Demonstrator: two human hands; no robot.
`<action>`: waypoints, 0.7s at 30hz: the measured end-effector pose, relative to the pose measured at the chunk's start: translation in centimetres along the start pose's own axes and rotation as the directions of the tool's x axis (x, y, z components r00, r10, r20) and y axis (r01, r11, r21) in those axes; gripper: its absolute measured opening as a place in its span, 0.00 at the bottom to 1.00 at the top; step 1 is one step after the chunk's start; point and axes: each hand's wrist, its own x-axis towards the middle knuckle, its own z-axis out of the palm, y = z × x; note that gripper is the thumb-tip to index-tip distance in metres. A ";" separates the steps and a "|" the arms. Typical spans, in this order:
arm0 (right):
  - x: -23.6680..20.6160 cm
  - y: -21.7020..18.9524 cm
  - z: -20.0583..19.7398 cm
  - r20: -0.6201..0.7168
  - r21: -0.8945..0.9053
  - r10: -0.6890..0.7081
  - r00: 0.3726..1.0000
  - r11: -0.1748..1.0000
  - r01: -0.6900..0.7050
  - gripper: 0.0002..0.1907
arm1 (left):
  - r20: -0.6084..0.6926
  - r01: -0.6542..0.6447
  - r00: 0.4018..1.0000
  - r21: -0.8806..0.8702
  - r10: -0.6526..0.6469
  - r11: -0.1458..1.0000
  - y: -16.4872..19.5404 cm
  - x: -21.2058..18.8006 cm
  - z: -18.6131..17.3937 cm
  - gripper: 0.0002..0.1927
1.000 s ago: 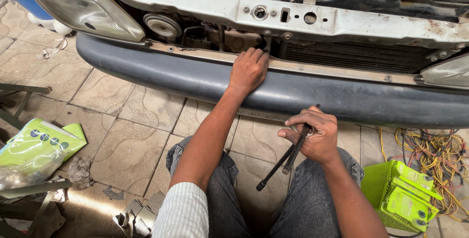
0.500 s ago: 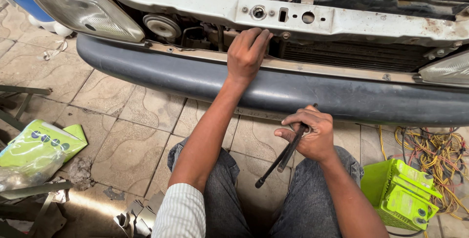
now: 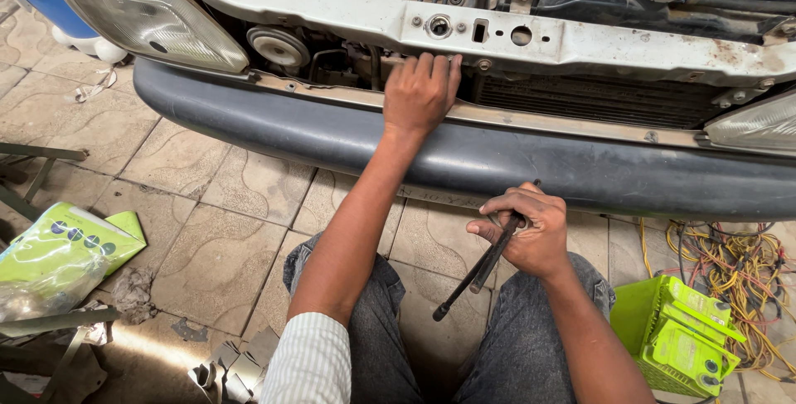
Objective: The person sits on the floor in front of a car with the hood open and uses a T-handle wrench to tighten bolts on the front bumper and radiator support. They manipulate the tool with both hands to apply torque to the fasteners.
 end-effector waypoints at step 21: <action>0.2 -0.6 -0.2 0.037 -0.043 -0.025 0.999 0.999 0.027 0.19 | 0.501 0.801 0.553 -0.540 -0.665 0.259 4.4 0.0 0.3 0.19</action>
